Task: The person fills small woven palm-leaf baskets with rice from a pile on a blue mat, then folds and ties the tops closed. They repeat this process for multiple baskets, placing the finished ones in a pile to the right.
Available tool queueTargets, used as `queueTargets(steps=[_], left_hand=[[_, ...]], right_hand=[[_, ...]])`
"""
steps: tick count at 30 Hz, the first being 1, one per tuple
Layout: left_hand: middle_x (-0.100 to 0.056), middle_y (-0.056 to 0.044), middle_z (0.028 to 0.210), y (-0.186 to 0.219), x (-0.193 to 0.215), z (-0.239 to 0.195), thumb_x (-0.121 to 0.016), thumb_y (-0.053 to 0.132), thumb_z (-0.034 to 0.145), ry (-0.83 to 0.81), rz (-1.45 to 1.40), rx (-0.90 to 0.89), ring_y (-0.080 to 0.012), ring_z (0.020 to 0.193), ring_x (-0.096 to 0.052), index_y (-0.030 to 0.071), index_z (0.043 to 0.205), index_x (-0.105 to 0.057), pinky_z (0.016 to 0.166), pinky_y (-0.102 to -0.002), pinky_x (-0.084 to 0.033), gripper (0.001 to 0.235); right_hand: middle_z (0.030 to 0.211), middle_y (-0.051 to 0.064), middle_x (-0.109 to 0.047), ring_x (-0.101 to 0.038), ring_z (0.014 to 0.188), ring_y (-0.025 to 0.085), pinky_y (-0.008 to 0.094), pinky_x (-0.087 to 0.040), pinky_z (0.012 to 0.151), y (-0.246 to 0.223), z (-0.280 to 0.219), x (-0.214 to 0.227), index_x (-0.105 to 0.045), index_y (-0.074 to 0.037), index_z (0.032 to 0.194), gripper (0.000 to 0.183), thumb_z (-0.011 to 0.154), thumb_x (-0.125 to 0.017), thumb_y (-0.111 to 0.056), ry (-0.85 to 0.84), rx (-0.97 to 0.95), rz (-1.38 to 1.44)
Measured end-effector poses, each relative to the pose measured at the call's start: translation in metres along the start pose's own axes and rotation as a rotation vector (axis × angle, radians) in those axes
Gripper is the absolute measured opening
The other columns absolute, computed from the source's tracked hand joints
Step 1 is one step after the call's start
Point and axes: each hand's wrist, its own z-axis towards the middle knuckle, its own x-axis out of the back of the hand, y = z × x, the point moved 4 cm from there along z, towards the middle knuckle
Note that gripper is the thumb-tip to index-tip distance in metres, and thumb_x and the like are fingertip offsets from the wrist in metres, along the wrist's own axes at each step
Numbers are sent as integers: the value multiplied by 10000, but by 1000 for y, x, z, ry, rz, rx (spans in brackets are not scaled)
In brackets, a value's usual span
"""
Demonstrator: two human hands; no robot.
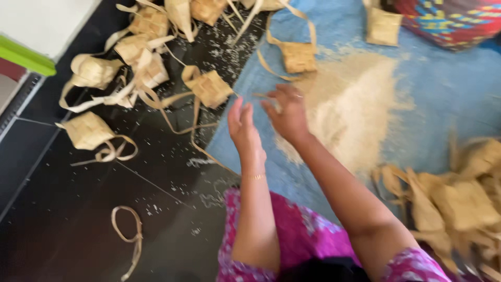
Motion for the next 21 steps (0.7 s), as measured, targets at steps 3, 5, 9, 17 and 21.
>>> queueTargets(steps=[3, 5, 9, 17, 21], left_hand=[[-436, -152, 1495, 11, 5, 3, -655, 268, 955, 155, -146, 170, -301, 1403, -394, 75, 1465, -501, 1140, -519, -311, 566], [-431, -147, 1516, 4, 1, 7, -646, 313, 969, 187, -202, 230, -312, 1440, -363, 96, 1459, -508, 1139, -532, -259, 554], [-430, -137, 1507, -6, -5, 14, -678, 286, 954, 191, -199, 262, -298, 1437, -344, 108, 1441, -515, 1155, -500, -230, 544], [-216, -262, 1614, -12, -1, 9, -747, 204, 898, 225, -216, 143, -433, 1521, -172, 84, 1515, -387, 1203, -549, -180, 724], [-100, -305, 1625, 1, -32, -13, -819, 188, 832, 45, -125, 117, -492, 1516, -86, 66, 1572, -233, 1207, -619, -169, 952]], right_hand=[[1168, 105, -670, -626, 1151, 342, 505, -429, 1041, 17, 16, -91, -729, -185, 1062, 323, 853, -816, -416, -87, 61, -152], [1201, 173, -655, -589, 1212, 412, 601, -392, 1057, 19, 24, -129, -740, -142, 1079, 434, 776, -836, -438, -213, 95, -352], [1278, 164, -647, -503, 1354, 417, 609, -294, 1156, 36, 23, -165, -774, -144, 974, 273, 889, -763, -403, -357, 24, -393], [1247, 113, -673, -572, 1273, 380, 517, -365, 1155, 62, -15, -39, -789, -165, 895, 98, 938, -789, -252, -29, 40, -77], [1268, 108, -683, -599, 1269, 373, 488, -363, 1173, 27, -49, 54, -773, -151, 924, 122, 944, -786, -271, -63, -41, -113]])
